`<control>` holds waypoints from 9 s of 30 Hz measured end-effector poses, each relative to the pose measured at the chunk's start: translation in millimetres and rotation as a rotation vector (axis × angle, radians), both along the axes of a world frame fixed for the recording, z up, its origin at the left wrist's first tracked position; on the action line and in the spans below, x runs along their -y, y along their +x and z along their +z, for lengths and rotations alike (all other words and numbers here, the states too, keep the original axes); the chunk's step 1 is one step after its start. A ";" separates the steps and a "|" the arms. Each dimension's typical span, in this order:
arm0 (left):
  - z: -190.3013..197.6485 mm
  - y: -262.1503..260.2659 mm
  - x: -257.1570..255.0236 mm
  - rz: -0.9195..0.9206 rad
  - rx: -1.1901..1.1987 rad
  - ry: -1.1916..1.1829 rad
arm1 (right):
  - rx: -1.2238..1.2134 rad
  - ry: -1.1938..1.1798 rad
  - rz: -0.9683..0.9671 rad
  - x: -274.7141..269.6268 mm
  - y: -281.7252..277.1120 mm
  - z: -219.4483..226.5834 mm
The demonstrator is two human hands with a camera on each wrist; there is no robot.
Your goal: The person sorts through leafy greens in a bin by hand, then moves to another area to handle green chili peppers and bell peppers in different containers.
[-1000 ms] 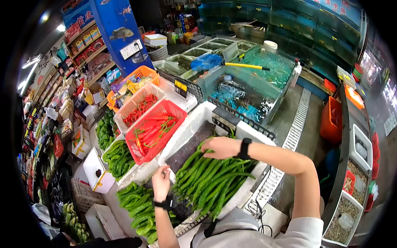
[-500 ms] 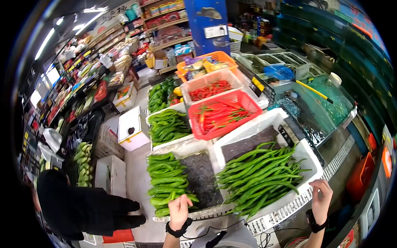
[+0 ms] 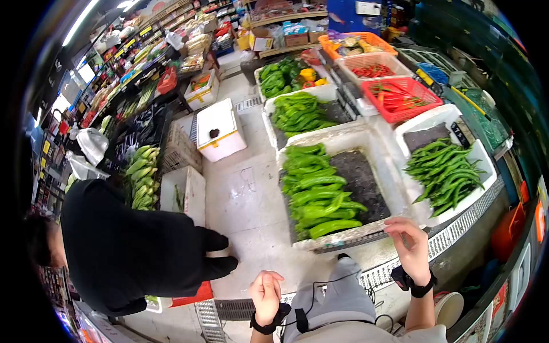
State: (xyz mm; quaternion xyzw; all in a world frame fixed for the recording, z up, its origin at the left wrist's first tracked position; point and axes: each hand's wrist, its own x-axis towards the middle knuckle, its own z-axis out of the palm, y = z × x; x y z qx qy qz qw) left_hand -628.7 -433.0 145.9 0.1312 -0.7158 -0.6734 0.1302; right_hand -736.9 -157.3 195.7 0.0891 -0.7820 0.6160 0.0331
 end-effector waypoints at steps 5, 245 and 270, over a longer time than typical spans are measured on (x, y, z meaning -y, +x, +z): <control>-1.2 -11.9 56.6 0.110 -0.017 -0.024 | 0.067 -0.092 0.157 63.9 -12.1 -9.2; -197.3 -1474.7 186.4 -1.573 -0.205 -0.887 | 0.790 0.258 -1.523 523.5 -971.4 -240.8; -209.4 -1413.6 225.2 -1.312 -0.090 -1.593 | 0.765 0.292 -1.561 521.0 -969.3 -222.4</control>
